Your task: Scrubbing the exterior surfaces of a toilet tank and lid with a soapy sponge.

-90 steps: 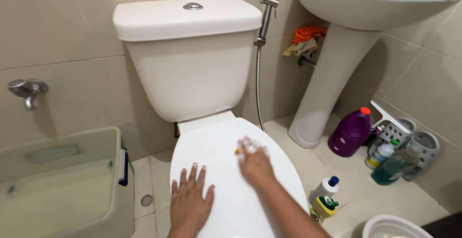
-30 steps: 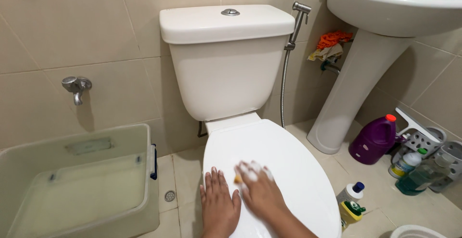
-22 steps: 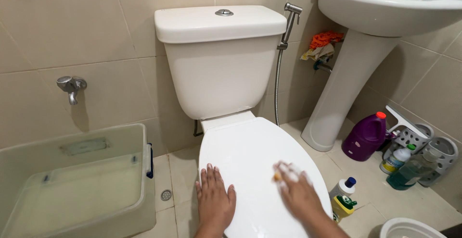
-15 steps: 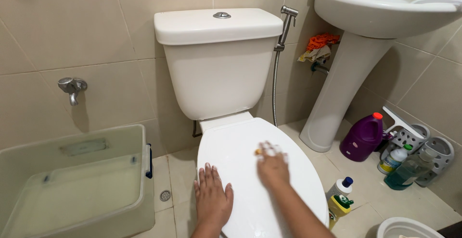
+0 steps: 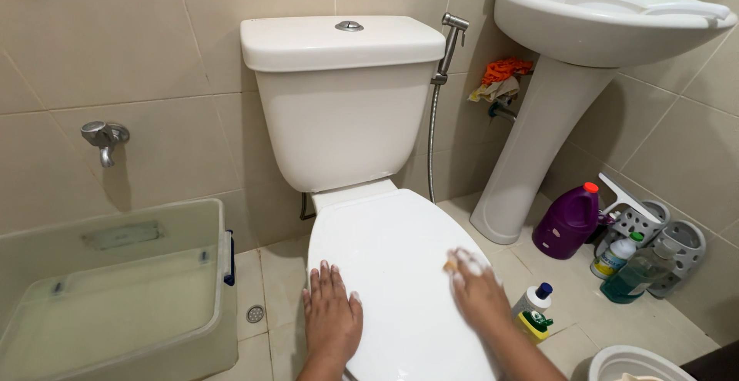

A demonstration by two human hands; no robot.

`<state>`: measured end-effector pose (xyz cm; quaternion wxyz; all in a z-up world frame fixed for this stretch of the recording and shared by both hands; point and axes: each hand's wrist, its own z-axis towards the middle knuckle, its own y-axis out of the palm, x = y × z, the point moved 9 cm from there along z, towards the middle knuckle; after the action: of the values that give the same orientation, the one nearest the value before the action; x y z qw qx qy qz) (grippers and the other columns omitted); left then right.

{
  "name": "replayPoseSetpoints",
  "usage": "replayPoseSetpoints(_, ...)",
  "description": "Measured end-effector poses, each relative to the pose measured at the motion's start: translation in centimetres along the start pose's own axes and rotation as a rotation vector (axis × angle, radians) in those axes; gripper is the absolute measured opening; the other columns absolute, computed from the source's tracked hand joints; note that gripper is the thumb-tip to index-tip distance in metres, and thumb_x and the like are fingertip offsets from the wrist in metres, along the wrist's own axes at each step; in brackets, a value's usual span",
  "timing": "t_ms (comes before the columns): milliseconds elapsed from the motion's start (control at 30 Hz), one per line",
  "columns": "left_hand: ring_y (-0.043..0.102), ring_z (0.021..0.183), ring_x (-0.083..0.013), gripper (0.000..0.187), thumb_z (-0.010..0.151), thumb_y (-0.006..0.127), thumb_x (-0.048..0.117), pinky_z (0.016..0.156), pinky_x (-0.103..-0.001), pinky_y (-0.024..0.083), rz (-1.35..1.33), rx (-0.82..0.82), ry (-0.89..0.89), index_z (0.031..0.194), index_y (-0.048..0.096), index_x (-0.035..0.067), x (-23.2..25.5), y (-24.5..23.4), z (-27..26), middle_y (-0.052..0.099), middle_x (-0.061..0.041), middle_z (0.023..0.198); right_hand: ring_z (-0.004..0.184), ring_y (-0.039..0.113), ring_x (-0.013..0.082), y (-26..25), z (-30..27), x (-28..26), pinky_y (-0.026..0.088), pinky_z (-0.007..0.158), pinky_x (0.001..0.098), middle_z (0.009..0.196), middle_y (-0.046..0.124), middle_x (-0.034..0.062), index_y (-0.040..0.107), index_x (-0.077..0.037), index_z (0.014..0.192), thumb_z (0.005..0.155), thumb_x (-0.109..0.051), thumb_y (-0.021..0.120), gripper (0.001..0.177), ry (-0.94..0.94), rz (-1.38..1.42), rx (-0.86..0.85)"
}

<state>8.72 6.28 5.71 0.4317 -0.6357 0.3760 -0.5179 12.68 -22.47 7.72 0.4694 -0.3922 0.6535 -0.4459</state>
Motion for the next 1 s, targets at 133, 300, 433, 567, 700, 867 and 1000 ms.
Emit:
replayPoseSetpoints(133, -0.005, 0.157, -0.0282, 0.068, 0.105, 0.024, 0.04, 0.126, -0.044, 0.001, -0.012, 0.004, 0.002, 0.161, 0.009, 0.006, 0.1, 0.0, -0.1, -0.002, -0.012, 0.171, 0.148, 0.042, 0.0288, 0.9, 4.0, -1.8, 0.038, 0.123, 0.0459, 0.158, 0.046, 0.0052, 0.033, -0.03, 0.164, 0.11, -0.042, 0.035, 0.055, 0.085, -0.02, 0.037)
replayPoseSetpoints(300, -0.006, 0.157, -0.026, 0.066, 0.105, 0.024, 0.038, 0.126, -0.043, 0.002, -0.031, 0.023, 0.023, 0.161, 0.008, 0.008, -0.4, 0.7, 0.5, -0.003, -0.009, 0.171, 0.152, 0.023, 0.0227, 1.0, -2.9, -12.5, 0.011, 0.126, 0.0448, 0.164, 0.03, 0.0, 0.035, -0.021, 0.156, 0.102, -0.03, 0.041, 0.055, -0.37, -0.021, 0.162)
replayPoseSetpoints(433, -0.007, 0.158, -0.0255, 0.067, 0.105, 0.024, 0.038, 0.126, -0.042, 0.001, -0.009, -0.023, 0.01, 0.162, 0.007, 0.008, -0.2, 0.2, 0.2, -0.005, -0.009, 0.172, 0.153, 0.02, 0.0227, 0.9, -9.4, -12.0, 0.01, 0.125, 0.047, 0.163, 0.031, 0.0009, 0.035, -0.023, 0.156, 0.102, -0.03, 0.041, 0.055, -0.512, -0.056, 0.044)
replayPoseSetpoints(567, -0.005, 0.158, -0.0253, 0.066, 0.105, 0.025, 0.038, 0.126, -0.042, 0.002, -0.011, -0.014, -0.005, 0.162, 0.009, 0.008, -0.3, 0.2, 0.3, -0.002, -0.009, 0.172, 0.154, 0.021, 0.0188, 1.4, -7.9, -6.0, 0.011, 0.127, 0.0472, 0.166, 0.028, -0.007, 0.034, -0.034, 0.157, 0.104, -0.035, 0.038, 0.053, -0.439, -0.118, -0.058)
replayPoseSetpoints(700, -0.003, 0.157, -0.0249, 0.066, 0.104, 0.025, 0.038, 0.126, -0.041, 0.002, -0.016, 0.013, -0.007, 0.161, 0.01, 0.008, -0.3, 0.4, 0.3, -0.001, -0.008, 0.171, 0.143, 0.046, 0.0269, -2.6, -3.1, -0.3, 0.049, 0.114, 0.0445, 0.162, 0.039, -0.0016, 0.029, -0.046, 0.161, 0.108, -0.034, 0.031, 0.054, 0.048, 0.139, -0.067)
replayPoseSetpoints(867, -0.001, 0.157, -0.024, 0.065, 0.104, 0.027, 0.037, 0.125, -0.04, 0.003, -0.045, 0.055, -0.009, 0.161, 0.013, 0.01, -0.5, 0.6, 0.6, 0.002, -0.007, 0.171, 0.139, 0.048, 0.0311, 0.6, 5.3, -3.2, 0.035, 0.12, 0.0453, 0.156, 0.046, 0.0114, 0.034, -0.029, 0.16, 0.105, -0.034, 0.041, 0.056, -0.029, 0.058, 0.134)
replayPoseSetpoints(1000, 0.002, 0.158, -0.0208, 0.061, 0.103, 0.035, 0.031, 0.127, -0.039, 0.005, -0.186, 0.122, 0.018, 0.159, 0.022, 0.013, -1.4, 0.7, 0.6, 0.008, -0.002, 0.171, 0.148, 0.035, 0.026, 2.3, -2.1, -13.4, 0.016, 0.126, 0.0466, 0.159, 0.041, 0.0033, 0.044, -0.021, 0.15, 0.097, -0.028, 0.047, 0.054, -0.472, 0.04, 0.205)
